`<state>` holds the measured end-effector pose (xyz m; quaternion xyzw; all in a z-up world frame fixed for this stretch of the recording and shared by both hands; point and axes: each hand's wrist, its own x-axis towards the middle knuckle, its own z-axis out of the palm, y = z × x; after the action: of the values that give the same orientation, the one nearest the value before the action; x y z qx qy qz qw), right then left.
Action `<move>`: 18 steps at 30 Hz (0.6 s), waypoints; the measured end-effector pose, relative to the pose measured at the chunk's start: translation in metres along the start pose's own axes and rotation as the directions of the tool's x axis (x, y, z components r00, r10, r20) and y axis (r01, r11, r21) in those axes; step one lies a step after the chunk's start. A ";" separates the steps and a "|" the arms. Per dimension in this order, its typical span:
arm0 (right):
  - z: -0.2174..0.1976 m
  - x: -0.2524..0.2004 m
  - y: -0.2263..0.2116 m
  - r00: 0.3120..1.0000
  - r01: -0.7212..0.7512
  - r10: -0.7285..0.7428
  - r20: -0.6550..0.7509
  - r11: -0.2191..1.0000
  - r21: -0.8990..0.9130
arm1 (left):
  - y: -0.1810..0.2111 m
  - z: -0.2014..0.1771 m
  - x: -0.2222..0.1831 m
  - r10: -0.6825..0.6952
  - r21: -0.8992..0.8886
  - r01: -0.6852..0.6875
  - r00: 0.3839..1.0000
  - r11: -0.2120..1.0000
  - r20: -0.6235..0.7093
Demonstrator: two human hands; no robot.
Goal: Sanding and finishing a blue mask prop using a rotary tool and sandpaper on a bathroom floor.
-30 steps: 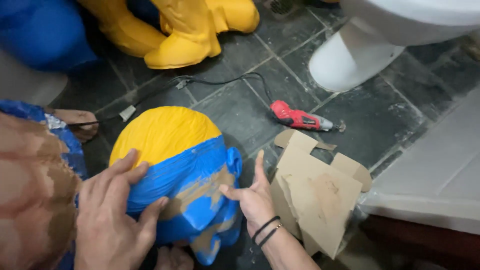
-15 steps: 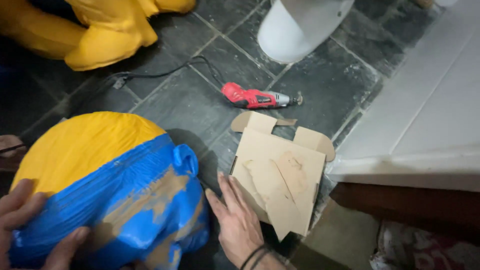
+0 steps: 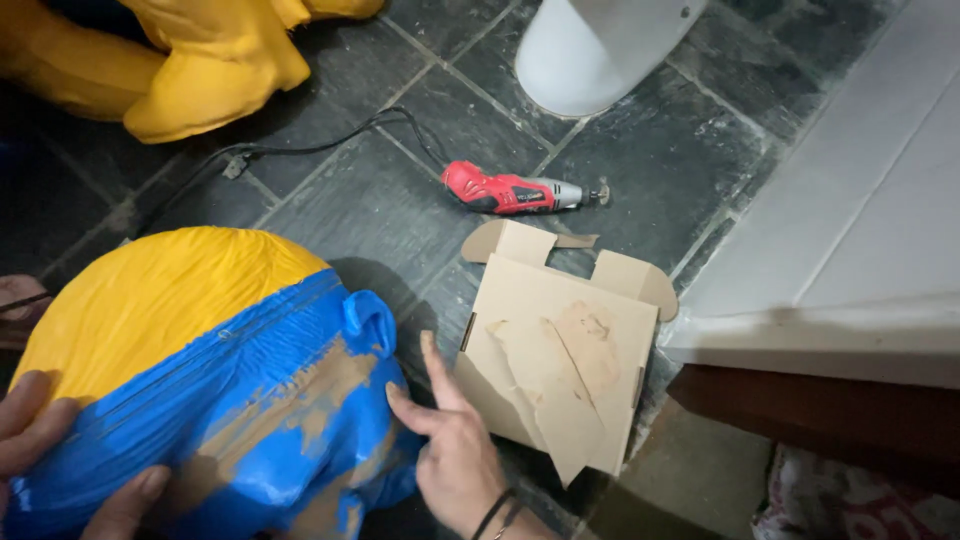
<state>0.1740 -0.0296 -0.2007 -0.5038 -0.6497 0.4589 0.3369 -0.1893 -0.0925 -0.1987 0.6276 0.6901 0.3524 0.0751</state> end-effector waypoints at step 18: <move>0.025 0.026 0.023 0.860 -0.507 0.474 0.190 0.835 0.213 | 0.067 -0.002 0.020 0.042 0.038 -0.041 0.999 0.998 -0.031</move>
<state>0.1529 -0.0091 -0.2316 -0.5750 -0.4545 0.6413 0.2271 -0.1402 -0.0770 -0.1512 0.6374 0.6846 0.3507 0.0452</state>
